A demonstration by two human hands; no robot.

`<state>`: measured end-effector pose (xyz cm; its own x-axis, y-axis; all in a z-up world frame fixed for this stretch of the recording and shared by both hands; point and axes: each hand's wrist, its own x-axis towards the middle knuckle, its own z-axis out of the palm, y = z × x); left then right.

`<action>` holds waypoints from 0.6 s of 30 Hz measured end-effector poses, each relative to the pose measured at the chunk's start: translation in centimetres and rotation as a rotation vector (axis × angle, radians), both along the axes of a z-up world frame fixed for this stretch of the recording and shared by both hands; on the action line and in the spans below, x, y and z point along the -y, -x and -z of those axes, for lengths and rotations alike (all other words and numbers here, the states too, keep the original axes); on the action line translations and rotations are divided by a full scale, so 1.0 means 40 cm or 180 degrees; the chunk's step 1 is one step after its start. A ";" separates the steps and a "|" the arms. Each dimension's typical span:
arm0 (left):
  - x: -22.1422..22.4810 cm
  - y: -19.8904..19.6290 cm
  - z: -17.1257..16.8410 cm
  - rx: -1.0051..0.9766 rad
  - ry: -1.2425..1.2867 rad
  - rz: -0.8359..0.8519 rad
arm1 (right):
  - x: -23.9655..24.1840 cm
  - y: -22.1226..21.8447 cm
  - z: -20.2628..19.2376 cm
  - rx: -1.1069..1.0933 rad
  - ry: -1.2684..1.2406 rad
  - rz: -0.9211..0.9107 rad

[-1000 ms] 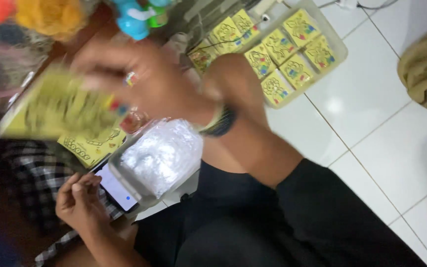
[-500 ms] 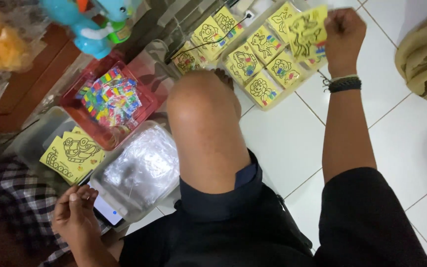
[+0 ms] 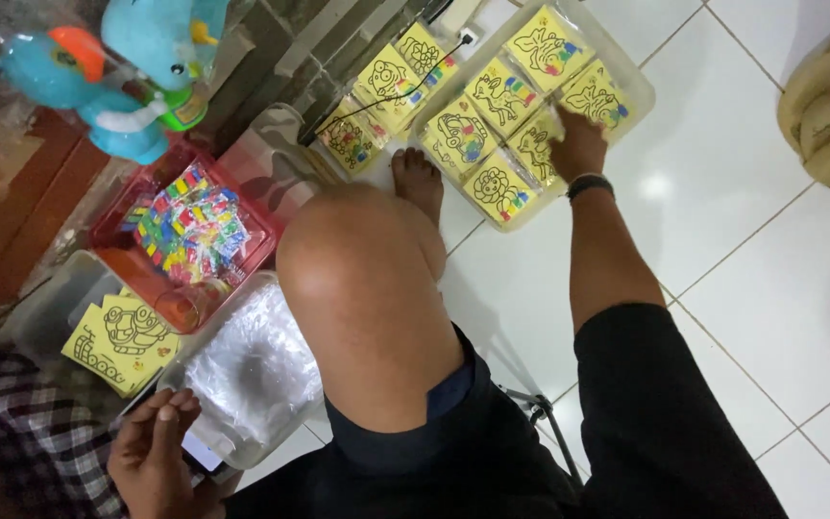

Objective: Packing yellow sticker sheets and colorful stickers into a clear plastic bag.

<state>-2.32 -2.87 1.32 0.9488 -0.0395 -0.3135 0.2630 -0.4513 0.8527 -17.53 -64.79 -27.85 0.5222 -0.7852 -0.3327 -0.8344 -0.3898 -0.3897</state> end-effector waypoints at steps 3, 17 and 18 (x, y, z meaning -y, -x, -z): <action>-0.020 -0.009 0.027 0.0024 0.0099 0.0187 | -0.034 0.026 0.104 -0.0639 0.0227 -0.0529; 0.033 -0.022 0.080 -0.0082 -0.0628 0.0402 | -0.221 0.087 0.115 0.1506 0.0709 -0.0128; -0.035 -0.018 0.126 0.0051 -0.0936 0.0735 | -0.265 0.089 0.111 0.2046 0.0495 -0.0066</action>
<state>-1.60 -1.47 -3.70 0.9302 -0.1634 -0.3285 0.1135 -0.7234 0.6811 -21.08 -54.19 -32.27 0.5945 -0.7866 0.1669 -0.4460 -0.4953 -0.7455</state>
